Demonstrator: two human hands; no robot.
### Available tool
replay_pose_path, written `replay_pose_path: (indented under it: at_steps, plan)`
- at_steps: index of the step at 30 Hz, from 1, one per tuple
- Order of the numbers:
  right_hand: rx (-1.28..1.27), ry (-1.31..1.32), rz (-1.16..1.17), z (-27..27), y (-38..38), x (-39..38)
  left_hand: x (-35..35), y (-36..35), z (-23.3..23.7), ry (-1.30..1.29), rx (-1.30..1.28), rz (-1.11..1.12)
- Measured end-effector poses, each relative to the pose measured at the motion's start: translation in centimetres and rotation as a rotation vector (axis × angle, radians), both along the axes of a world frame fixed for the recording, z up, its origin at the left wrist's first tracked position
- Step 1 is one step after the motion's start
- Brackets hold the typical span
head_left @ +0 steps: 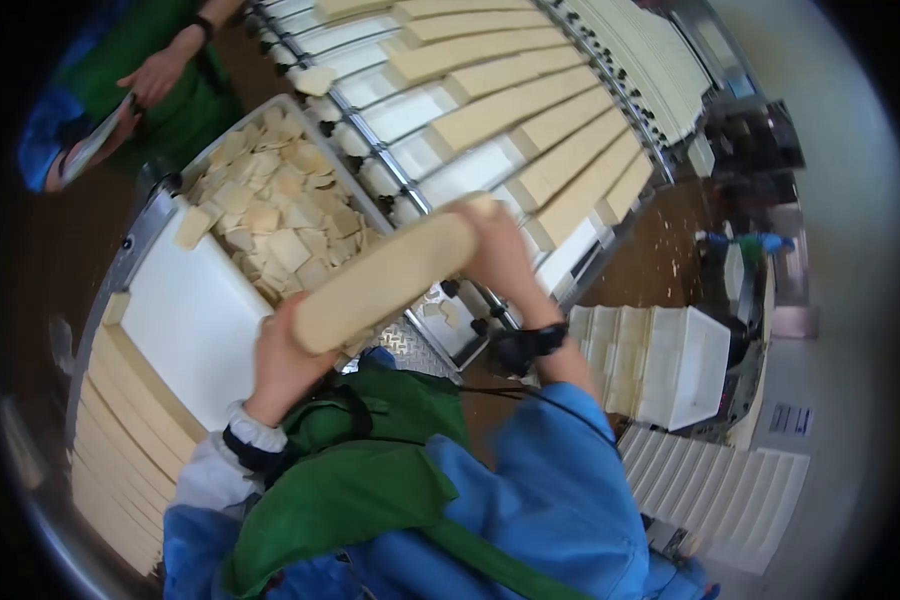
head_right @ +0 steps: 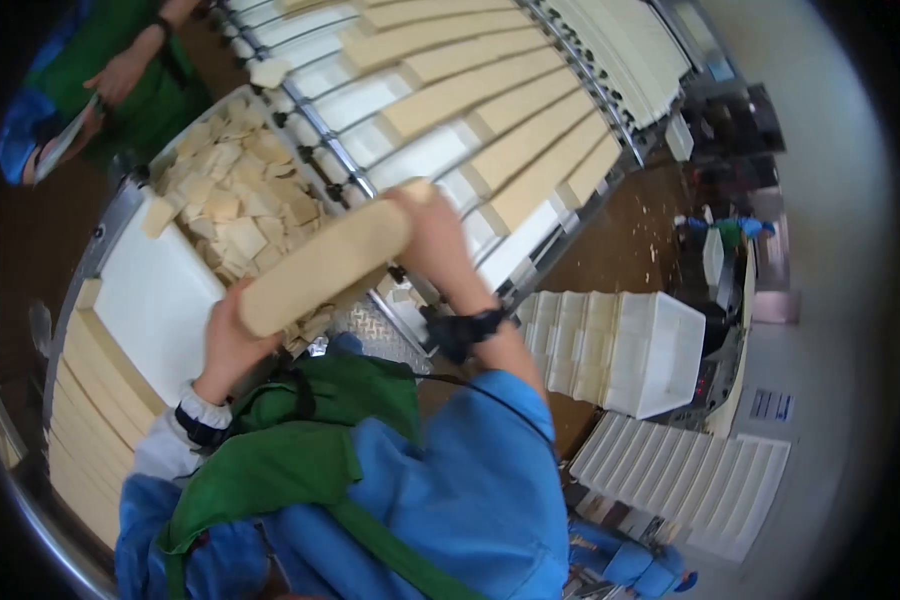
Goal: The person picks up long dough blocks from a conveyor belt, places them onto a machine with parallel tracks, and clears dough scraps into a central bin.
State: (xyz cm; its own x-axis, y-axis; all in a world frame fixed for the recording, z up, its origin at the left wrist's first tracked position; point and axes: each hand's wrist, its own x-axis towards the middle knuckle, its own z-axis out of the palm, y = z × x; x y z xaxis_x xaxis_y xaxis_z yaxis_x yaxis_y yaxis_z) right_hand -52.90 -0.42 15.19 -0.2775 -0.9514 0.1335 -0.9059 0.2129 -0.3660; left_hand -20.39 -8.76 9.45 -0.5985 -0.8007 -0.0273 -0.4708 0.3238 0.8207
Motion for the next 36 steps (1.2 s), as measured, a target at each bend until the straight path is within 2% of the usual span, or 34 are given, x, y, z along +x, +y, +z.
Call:
replay_pose_path:
  at_steps: [1, 4, 6, 7, 9, 12, 14, 16, 17, 18, 20, 21, 22, 24, 28, 30, 32, 34, 36]
  plan:
    - [0.082, 0.053, -0.067, 1.6, 2.8, -3.6, -3.0, 1.0, 0.8, 0.054, 0.151, -0.114]
    - [0.141, -0.06, -0.065, 3.5, 10.8, -13.4, -11.6, 5.4, 2.2, 0.111, 0.522, -0.376]
    - [0.261, -0.12, -0.081, 3.2, 14.5, -18.0, -15.9, 9.9, 1.5, 0.142, 0.709, -0.39]
    - [0.262, -0.132, -0.091, 2.3, 15.5, -19.8, -17.5, 11.8, 1.2, 0.129, 0.713, -0.398]
    - [0.293, -0.203, 0.064, 0.3, 16.9, -22.9, -19.8, 14.7, 0.8, 0.016, 0.961, -0.326]
    - [0.413, -0.282, 0.006, -3.3, 17.3, -26.0, -22.3, 17.1, 0.6, 0.045, 1.075, -0.257]
    - [0.394, -0.343, 0.033, -6.2, 17.2, -28.3, -24.0, 17.5, 0.7, 0.042, 1.066, -0.245]
    - [0.327, -0.334, -0.056, -7.2, 17.0, -29.1, -25.7, 17.8, 0.3, 0.039, 1.056, -0.238]
    - [0.377, -0.202, -0.122, -7.1, 17.3, -29.6, -26.8, 17.8, -0.4, 0.036, 0.994, -0.267]
    - [0.373, -0.211, -0.122, -7.0, 17.6, -30.0, -27.9, 17.7, -0.9, 0.034, 0.934, -0.294]
    - [0.175, 0.358, -0.226, -7.3, 18.5, -30.6, -30.9, 17.2, -0.4, 0.004, 0.893, -0.335]
    - [0.128, 0.356, -0.244, -7.0, 18.7, -30.4, -32.4, 17.0, -0.3, -0.019, 0.855, -0.378]
    - [0.133, 0.34, -0.248, -6.6, 18.9, -29.7, -33.8, 17.3, -2.2, -0.035, 0.859, -0.377]
    - [-0.024, 0.114, -0.255, -5.5, 19.0, -27.3, -36.3, 18.4, -7.5, 0.324, 0.87, -0.272]
    - [-0.109, 0.0, -0.184, -4.6, 19.5, -22.4, -38.3, 17.7, -6.0, 0.311, 0.897, -0.141]
    - [-0.101, -0.046, -0.162, -5.0, 20.1, -20.7, -38.2, 17.1, -5.3, 0.037, 0.743, -0.16]
    - [-0.099, -0.087, -0.136, -5.2, 20.3, -19.6, -37.7, 17.8, -6.9, 0.071, 0.69, -0.134]
    - [-0.091, -0.146, -0.092, -5.4, 20.1, -18.8, -37.1, 17.5, -6.1, 0.11, 0.631, -0.098]
    - [-0.069, -0.143, -0.051, -6.7, 19.5, -18.4, -35.8, 16.3, -4.8, -0.135, 0.605, -0.198]
